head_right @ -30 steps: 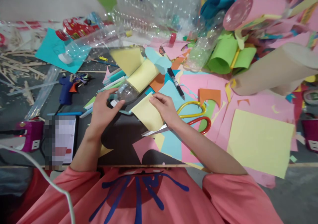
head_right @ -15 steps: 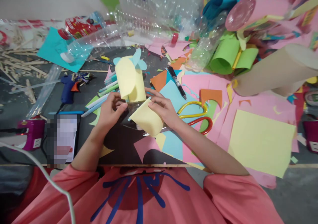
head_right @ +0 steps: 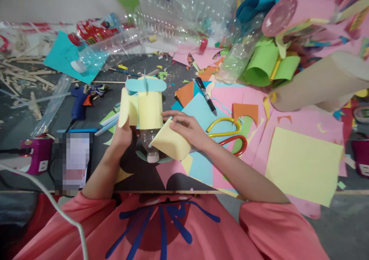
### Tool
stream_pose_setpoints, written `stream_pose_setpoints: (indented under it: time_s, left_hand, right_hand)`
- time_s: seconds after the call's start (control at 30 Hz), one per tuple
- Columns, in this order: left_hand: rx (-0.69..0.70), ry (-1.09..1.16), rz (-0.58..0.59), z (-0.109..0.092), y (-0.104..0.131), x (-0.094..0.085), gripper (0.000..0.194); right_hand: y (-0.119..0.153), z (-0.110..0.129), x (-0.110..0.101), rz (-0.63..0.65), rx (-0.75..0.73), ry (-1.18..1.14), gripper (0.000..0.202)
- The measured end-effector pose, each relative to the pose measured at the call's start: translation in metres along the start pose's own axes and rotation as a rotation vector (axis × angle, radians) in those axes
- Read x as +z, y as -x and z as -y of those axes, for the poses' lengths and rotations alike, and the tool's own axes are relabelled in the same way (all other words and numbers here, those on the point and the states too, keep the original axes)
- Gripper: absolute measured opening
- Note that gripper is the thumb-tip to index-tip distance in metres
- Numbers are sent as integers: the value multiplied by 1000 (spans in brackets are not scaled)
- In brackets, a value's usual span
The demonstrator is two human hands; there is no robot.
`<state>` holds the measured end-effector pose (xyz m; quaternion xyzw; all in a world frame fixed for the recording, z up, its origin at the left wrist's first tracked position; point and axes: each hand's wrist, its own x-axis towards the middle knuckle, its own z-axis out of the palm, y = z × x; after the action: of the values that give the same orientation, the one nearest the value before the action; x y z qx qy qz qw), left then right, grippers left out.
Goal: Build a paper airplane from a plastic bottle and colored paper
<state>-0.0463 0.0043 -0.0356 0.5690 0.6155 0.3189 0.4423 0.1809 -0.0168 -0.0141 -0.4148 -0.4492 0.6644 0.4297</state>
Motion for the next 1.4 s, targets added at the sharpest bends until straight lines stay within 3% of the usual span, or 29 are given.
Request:
stream_pose_setpoints:
  time_s: [0.13, 0.27, 0.37, 0.43, 0.57, 0.67, 0.8, 0.93, 1.07, 1.4]
  left_hand:
    - [-115, 55, -33, -2, 0, 1, 71]
    - [-177, 69, -64, -7, 2, 6, 65]
    - [-203, 96, -57, -10, 6, 12, 64]
    - [-183, 103, -56, -10, 10, 16, 62]
    - [-67, 70, -41, -9, 17, 19, 58]
    - [-105, 163, -75, -10, 18, 21, 54]
    - [-210, 335, -125, -17, 21, 25, 43]
    - [-248, 396, -155, -22, 26, 27, 36]
    - [-202, 437, -143, -22, 30, 27, 35]
    - [-243, 469, -165, -21, 29, 30, 33]
  right_hand:
    - [1, 11, -4, -49, 111, -4, 35]
    - [-6, 30, -21, 21, 240, 117, 34]
    - [-19, 49, -34, 105, 188, 250, 31]
    - [-29, 63, -38, 140, 163, 341, 28]
    - [-41, 89, -37, 59, 187, 456, 24]
    - [-43, 100, -38, 112, 237, 583, 26]
    - [-43, 97, -43, 258, 152, 732, 25]
    - [-50, 85, -44, 318, 100, 830, 21]
    - [-57, 75, -44, 318, 83, 766, 21]
    - [-65, 59, -46, 276, 147, 744, 25]
